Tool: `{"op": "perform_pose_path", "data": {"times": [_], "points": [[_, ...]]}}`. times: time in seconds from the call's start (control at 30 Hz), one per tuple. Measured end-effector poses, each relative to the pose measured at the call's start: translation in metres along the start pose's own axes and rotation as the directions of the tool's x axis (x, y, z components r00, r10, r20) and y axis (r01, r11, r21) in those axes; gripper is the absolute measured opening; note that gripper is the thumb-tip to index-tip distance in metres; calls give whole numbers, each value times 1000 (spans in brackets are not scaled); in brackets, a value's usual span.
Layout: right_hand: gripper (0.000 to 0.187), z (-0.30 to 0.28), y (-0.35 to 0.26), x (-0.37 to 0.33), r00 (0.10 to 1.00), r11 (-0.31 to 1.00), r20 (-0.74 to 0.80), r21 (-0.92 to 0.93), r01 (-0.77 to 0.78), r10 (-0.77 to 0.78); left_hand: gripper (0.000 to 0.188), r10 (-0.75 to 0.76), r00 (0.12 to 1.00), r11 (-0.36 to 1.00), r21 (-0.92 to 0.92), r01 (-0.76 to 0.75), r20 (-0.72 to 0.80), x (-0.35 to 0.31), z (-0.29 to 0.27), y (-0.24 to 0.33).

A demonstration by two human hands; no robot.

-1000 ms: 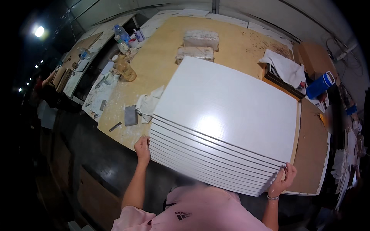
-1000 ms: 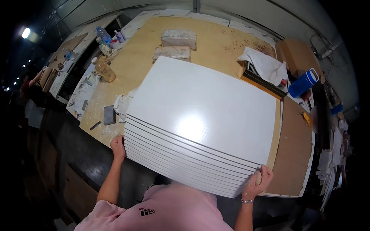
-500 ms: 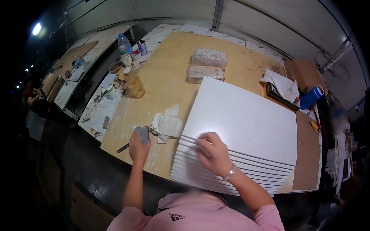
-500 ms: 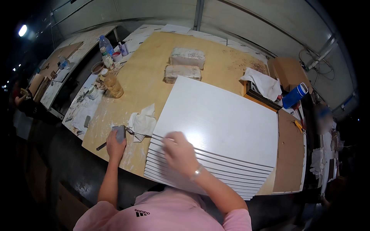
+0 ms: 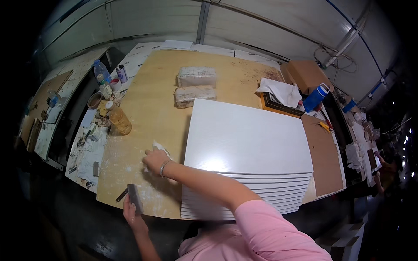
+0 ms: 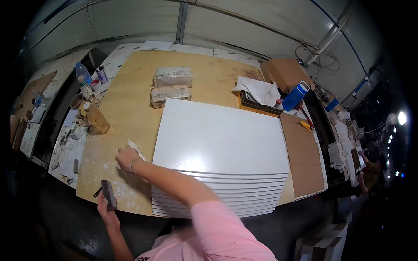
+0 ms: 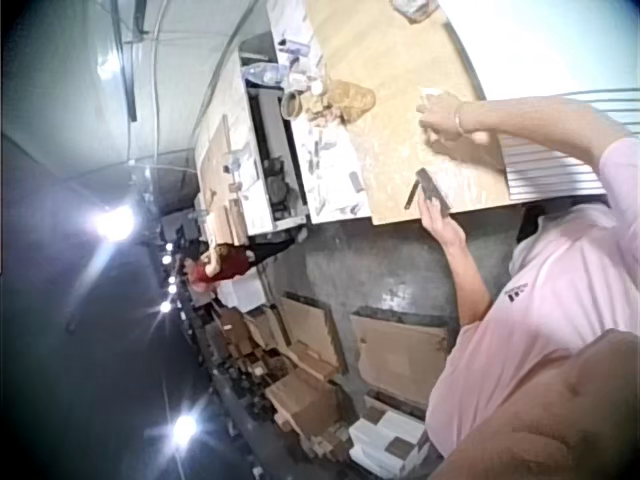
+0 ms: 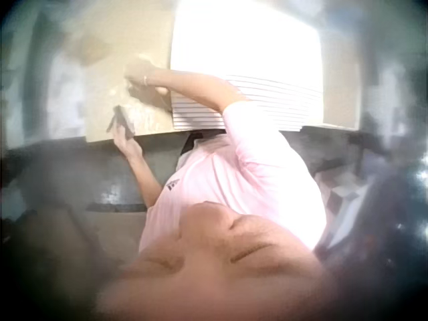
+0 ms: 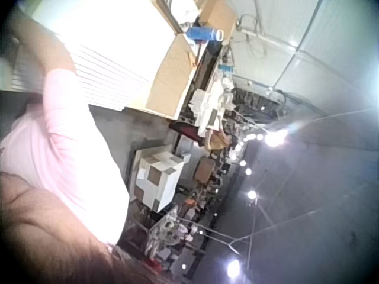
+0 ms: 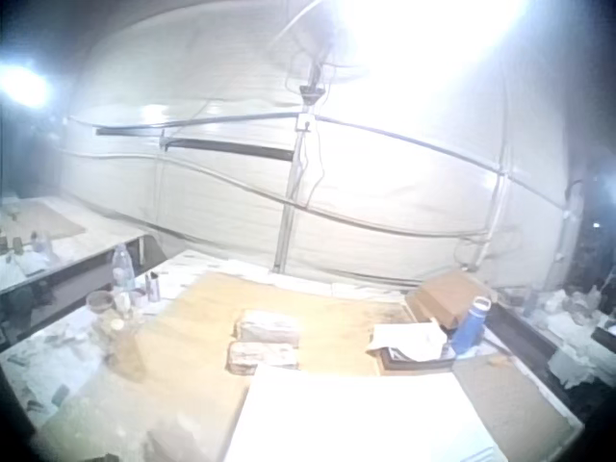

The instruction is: The person sands the surface and grooves of a white panel with a sanding block and wipes it with a cloth.

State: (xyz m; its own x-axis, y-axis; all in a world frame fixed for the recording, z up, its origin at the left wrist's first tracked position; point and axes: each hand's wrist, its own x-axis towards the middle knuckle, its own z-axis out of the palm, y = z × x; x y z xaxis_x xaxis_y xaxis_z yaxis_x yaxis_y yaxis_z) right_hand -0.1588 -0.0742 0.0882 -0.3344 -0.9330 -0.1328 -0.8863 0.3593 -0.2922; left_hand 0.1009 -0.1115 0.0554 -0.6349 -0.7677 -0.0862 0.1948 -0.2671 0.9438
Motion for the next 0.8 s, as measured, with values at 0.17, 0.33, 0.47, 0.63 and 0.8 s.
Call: {"op": "perform_pose_path", "data": {"times": [0.17, 0.33, 0.47, 0.63, 0.8], "points": [[49, -148, 30, -111, 886, 998, -463, 30, 58, -37, 62, 57, 972, 994, 82, -77, 230, -37, 82, 16], [42, -172, 191, -268, 743, 930, -646, -139, -339, 174, 62, 302, 808, 606, 553, -572, 505, -42, 169, 11], [42, -129, 292, -383, 742, 892, -597, -96, -442, 304, 66, 524, 803, 324, 806, -496, 283, -31, 233, -30], [52, -86, 318, -409, 684, 964, -703, 10, -264, 195, 65, 402, 640, 270, 583, -766, 655, -179, 397, -91], [50, -97, 326, -413, 703, 950, -673, -2, -312, 230, 60, 569, 671, 57, 792, -608, 474, -108, 349, -74]]}}
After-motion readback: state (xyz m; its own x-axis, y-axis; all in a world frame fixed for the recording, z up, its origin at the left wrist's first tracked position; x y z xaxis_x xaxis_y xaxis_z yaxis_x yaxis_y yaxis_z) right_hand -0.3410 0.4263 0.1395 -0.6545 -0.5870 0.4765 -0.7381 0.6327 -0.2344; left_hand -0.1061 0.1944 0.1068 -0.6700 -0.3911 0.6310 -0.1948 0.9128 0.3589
